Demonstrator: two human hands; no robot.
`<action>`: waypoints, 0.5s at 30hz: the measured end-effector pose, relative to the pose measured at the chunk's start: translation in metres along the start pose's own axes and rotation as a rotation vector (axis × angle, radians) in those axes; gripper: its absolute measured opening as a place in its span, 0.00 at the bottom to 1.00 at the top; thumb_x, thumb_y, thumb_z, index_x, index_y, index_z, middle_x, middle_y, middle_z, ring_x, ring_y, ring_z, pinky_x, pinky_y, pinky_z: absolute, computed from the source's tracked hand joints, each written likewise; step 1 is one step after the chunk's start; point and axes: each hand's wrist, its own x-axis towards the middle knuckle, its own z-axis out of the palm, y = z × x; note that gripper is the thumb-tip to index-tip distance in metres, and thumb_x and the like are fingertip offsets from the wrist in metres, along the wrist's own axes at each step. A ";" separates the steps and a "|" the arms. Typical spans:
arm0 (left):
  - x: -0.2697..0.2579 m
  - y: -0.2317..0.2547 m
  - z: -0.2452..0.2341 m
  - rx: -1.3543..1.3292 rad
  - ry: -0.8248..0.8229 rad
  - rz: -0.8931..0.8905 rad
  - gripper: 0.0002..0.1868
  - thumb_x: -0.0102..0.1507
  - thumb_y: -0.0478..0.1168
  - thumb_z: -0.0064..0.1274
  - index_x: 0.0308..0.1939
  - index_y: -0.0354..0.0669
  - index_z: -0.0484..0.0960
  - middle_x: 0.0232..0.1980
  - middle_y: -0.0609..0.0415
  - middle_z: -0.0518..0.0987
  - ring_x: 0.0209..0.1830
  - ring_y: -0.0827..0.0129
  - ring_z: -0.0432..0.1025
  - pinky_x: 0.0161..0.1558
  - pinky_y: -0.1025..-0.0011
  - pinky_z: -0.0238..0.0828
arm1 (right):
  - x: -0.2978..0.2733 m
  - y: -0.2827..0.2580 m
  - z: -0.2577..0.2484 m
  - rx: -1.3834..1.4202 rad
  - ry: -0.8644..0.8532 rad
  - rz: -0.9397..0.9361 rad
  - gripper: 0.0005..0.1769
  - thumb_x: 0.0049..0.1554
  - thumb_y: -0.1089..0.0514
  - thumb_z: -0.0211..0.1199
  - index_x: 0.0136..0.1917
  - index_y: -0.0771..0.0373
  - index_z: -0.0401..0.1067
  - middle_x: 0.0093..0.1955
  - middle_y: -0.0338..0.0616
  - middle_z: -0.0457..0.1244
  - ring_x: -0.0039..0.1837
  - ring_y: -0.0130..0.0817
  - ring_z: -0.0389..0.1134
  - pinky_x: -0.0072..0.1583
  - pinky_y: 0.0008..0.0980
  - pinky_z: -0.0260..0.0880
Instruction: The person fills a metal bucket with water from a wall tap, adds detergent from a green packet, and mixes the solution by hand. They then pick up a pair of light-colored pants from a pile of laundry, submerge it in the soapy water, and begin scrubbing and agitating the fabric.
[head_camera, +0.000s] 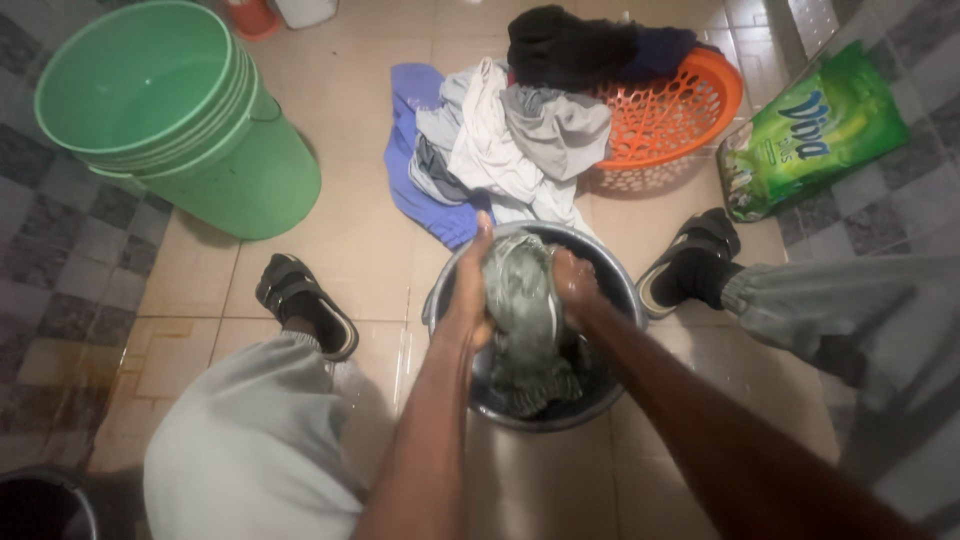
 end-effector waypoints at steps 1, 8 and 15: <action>0.003 0.007 0.006 0.158 0.116 -0.060 0.34 0.66 0.70 0.37 0.66 0.56 0.75 0.58 0.50 0.78 0.55 0.57 0.71 0.58 0.46 0.68 | -0.008 -0.004 0.001 -0.020 0.035 -0.023 0.42 0.66 0.33 0.46 0.75 0.72 0.56 0.67 0.73 0.56 0.67 0.64 0.62 0.64 0.58 0.67; 0.031 -0.029 -0.035 -0.173 -0.031 -0.218 0.23 0.64 0.52 0.56 0.56 0.41 0.81 0.50 0.46 0.80 0.48 0.54 0.74 0.51 0.51 0.75 | -0.090 0.003 0.012 -0.426 0.098 -0.284 0.45 0.66 0.31 0.50 0.75 0.74 0.54 0.69 0.73 0.53 0.69 0.64 0.60 0.65 0.59 0.66; 0.012 -0.054 -0.008 0.000 0.110 -0.192 0.28 0.63 0.58 0.42 0.56 0.42 0.79 0.50 0.45 0.80 0.47 0.57 0.74 0.46 0.56 0.73 | 0.019 0.001 0.018 -0.130 -0.062 0.086 0.47 0.67 0.28 0.52 0.75 0.74 0.54 0.72 0.71 0.52 0.71 0.61 0.58 0.66 0.57 0.66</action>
